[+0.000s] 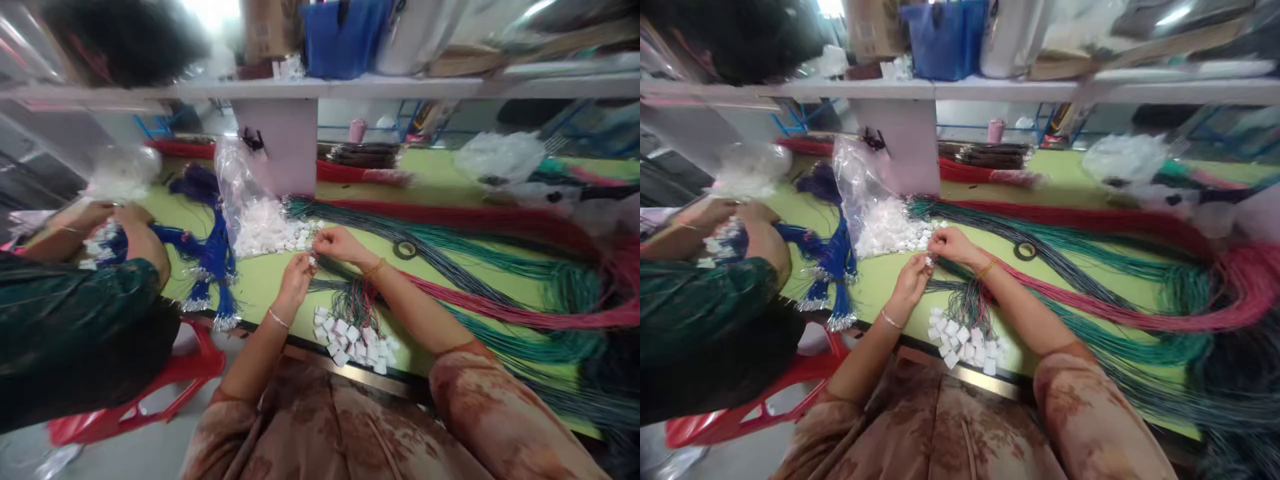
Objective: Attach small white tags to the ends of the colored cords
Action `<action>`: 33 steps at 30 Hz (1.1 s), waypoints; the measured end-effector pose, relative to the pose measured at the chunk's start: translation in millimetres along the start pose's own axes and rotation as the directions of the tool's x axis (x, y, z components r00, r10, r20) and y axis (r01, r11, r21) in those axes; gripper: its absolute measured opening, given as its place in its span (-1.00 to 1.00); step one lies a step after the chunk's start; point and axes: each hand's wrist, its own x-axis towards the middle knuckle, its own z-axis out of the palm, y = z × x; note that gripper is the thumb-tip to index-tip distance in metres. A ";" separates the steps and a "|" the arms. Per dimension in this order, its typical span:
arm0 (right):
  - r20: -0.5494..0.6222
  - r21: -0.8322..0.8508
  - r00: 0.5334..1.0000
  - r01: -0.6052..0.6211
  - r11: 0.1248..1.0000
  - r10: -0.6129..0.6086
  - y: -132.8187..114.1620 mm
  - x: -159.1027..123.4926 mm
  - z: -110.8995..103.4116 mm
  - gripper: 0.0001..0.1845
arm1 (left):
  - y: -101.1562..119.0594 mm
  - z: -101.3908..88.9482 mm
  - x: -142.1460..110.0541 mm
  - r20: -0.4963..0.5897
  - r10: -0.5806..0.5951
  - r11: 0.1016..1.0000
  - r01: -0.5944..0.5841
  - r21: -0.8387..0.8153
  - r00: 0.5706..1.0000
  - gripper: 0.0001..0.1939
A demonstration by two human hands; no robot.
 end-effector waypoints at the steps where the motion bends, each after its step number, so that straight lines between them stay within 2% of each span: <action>1: 0.001 -0.024 1.000 -0.006 1.000 0.006 3.1 -4.9 2.3 -0.78 | 0.2 -0.1 -0.4 0.004 -0.001 1.000 0.001 -0.003 1.000 -0.89; 6: -0.043 -0.117 0.999 -0.015 0.993 0.010 16.8 -24.4 12.5 -0.75 | 1.3 0.2 -2.4 0.017 0.009 1.000 -0.009 -0.009 1.000 -0.88; 11: -0.112 -0.098 0.994 -0.027 0.995 0.016 28.2 -31.7 19.1 -0.70 | 3.0 1.8 -3.5 0.020 0.021 1.000 -0.021 0.007 1.000 -0.89; 18: -0.060 -0.049 0.998 -0.036 0.998 0.033 31.5 -35.0 18.4 -0.67 | 3.6 2.4 -3.1 0.028 0.016 0.999 -0.017 0.039 0.999 -0.84; 23: -0.070 -0.040 0.997 -0.041 0.998 0.038 29.4 -35.6 19.3 -0.66 | 2.4 3.0 -4.0 0.035 0.032 0.998 -0.034 0.060 0.999 -0.78; 30: -0.136 -0.236 0.988 0.039 0.971 -0.073 22.3 -39.5 27.4 -0.74 | -0.3 0.6 -4.3 -0.020 0.074 0.980 -0.069 0.188 0.997 -0.76; 33: -0.090 -0.237 0.990 0.085 0.968 -0.109 21.7 -40.9 26.4 -0.77 | -1.2 -0.9 -2.8 -0.048 0.086 0.980 -0.076 0.182 0.995 -0.75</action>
